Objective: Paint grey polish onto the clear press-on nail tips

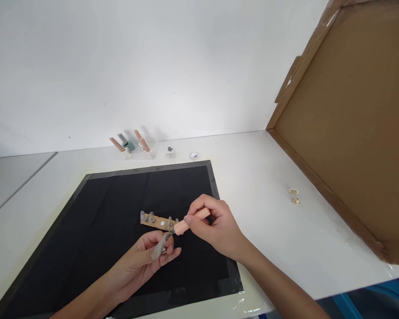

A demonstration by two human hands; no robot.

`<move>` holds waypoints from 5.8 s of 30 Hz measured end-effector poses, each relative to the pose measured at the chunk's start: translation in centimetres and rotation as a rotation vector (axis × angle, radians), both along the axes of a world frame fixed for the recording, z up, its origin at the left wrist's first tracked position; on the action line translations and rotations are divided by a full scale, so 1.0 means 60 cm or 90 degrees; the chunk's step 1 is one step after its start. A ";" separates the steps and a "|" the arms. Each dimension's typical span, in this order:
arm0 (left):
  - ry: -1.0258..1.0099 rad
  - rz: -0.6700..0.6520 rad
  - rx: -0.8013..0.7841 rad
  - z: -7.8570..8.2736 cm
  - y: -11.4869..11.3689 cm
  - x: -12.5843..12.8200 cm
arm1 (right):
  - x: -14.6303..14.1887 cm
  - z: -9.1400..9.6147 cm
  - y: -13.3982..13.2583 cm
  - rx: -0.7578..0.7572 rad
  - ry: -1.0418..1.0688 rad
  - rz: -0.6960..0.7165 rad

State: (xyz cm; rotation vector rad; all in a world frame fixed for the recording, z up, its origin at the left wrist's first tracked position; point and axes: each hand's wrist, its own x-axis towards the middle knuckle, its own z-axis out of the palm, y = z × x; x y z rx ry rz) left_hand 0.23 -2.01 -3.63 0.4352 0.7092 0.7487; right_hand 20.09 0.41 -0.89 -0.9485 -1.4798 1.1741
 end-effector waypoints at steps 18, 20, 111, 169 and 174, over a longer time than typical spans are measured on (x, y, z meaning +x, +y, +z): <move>0.082 -0.032 0.177 -0.004 -0.002 0.002 | 0.005 0.005 0.004 -0.005 0.009 0.044; 0.081 -0.038 0.188 -0.007 -0.003 0.001 | 0.005 0.005 0.006 -0.008 0.035 0.024; 0.091 -0.068 0.225 -0.010 -0.001 0.011 | 0.013 0.011 0.013 -0.142 -0.072 0.106; 0.015 -0.016 -0.050 -0.006 -0.003 0.004 | 0.012 0.004 0.014 -0.007 0.149 0.269; -0.010 -0.020 -0.044 -0.009 -0.004 0.000 | 0.013 0.001 0.015 0.002 0.165 0.266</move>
